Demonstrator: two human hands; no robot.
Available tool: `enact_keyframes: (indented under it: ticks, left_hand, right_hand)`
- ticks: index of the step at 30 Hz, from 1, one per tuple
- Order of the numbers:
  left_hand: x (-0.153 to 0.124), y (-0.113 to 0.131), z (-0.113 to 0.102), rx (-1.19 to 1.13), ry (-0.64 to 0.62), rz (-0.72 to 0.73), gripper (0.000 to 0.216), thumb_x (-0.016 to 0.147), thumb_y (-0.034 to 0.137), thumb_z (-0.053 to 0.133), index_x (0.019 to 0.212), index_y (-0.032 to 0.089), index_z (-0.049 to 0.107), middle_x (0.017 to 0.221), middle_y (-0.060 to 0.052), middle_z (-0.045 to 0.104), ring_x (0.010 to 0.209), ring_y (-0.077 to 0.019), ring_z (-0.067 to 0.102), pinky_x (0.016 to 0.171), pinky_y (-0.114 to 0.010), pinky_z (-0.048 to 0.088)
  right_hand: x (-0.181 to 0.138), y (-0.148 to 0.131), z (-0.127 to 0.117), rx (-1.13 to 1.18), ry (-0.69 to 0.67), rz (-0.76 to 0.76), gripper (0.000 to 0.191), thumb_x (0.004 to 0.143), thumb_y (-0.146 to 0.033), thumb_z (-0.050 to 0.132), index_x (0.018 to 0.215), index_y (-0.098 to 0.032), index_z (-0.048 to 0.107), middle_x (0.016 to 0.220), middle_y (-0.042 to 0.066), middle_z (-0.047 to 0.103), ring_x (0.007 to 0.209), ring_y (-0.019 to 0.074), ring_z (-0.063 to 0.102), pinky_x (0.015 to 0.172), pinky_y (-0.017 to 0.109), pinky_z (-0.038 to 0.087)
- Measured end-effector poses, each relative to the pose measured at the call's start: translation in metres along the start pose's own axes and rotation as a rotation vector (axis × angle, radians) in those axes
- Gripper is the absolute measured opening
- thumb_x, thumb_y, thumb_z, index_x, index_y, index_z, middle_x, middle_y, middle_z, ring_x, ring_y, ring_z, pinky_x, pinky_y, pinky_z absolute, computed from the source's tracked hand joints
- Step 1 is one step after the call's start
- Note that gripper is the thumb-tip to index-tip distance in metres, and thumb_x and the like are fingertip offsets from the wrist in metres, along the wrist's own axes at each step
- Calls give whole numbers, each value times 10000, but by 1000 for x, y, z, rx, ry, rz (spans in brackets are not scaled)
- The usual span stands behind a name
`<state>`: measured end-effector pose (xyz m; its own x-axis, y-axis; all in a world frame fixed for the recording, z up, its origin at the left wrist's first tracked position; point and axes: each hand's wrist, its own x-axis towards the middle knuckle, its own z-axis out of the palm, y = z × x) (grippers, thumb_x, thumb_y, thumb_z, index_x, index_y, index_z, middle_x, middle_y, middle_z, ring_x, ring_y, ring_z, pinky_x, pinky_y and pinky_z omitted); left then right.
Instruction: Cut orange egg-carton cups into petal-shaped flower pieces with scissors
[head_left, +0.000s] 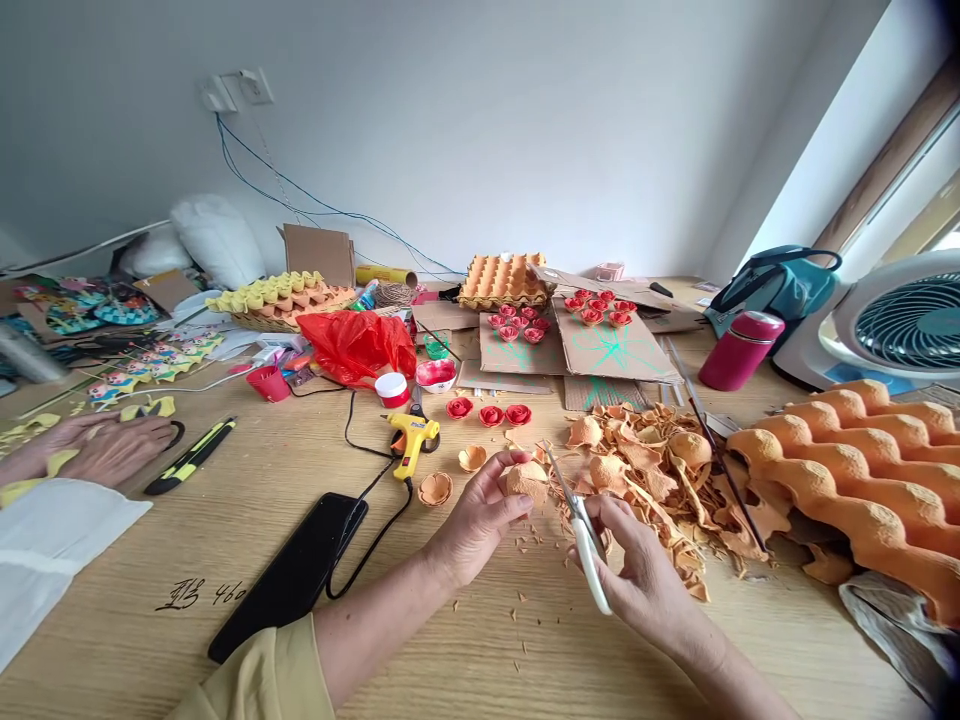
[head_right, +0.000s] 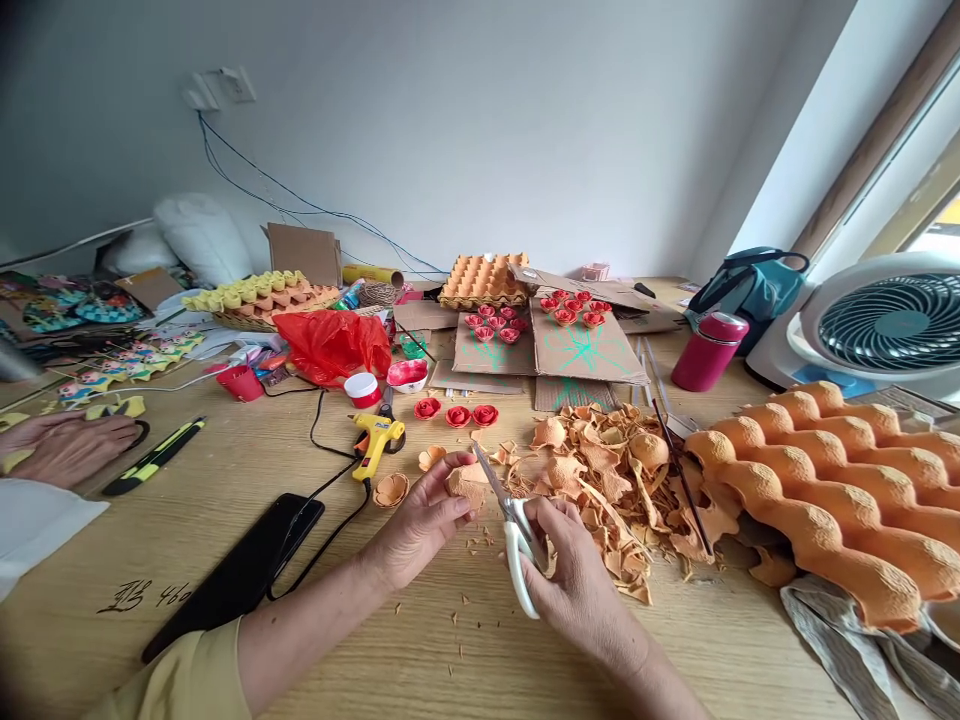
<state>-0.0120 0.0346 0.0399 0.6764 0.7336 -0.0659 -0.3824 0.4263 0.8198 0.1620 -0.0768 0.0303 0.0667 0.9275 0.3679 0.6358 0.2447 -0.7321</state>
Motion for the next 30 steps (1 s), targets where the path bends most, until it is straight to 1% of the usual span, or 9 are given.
enact_keyframes:
  ticks: [2,5,9,13,19,25,27,30]
  left_hand:
    - [1,1,-1,-25,32,2,491,658,214,857,1092,260,633,887,41,615,752,-76,558,744,-222,436]
    - [1,3,-1,-56,53,7,487,650,203,862,1079,265,641,912,47,615,720,-61,548,745,-223,439]
    - [1,5,1,-77,40,27,482,652,191,860,1075,260,639,923,44,623,719,-64,545,726,-222,425]
    - [0,5,1,-50,14,60,454,689,201,841,1082,262,623,920,37,637,751,-80,552,740,-231,423]
    - [-2,4,4,66,12,130,440,680,227,851,1055,246,621,962,23,637,896,-117,563,848,-253,425]
    - [-5,1,6,64,-5,136,440,678,221,852,1049,239,615,988,16,645,915,-129,580,883,-271,426]
    - [-6,-1,7,55,-5,137,437,684,224,850,1049,235,610,986,12,651,916,-131,587,881,-271,432]
    - [-8,-4,9,61,15,142,417,705,233,842,1045,230,601,972,9,654,905,-128,591,865,-263,441]
  right_hand:
    - [0,1,0,-48,-23,-7,100,915,-301,557,857,-224,529,783,18,577,747,199,471,695,335,432]
    - [-1,3,3,-77,-59,21,93,913,-307,574,887,-226,536,855,35,620,810,220,517,744,359,454]
    - [-1,4,6,-93,-86,35,102,913,-308,591,890,-231,529,902,46,632,893,247,552,817,392,465]
    - [0,2,6,-86,-84,-8,108,916,-301,588,876,-241,508,890,43,623,916,254,561,856,411,471]
    - [1,3,7,-105,-81,-70,128,921,-304,584,883,-248,476,853,28,582,871,244,557,865,428,469]
    - [-1,7,11,-65,-125,-94,67,947,-308,512,953,-242,500,962,66,617,967,270,555,902,439,463]
    - [-2,6,11,-34,-145,-78,94,952,-332,497,960,-238,503,969,70,612,973,272,544,885,434,465]
    - [-1,5,12,16,-177,-60,163,966,-397,469,948,-238,495,927,58,589,941,267,524,850,421,460]
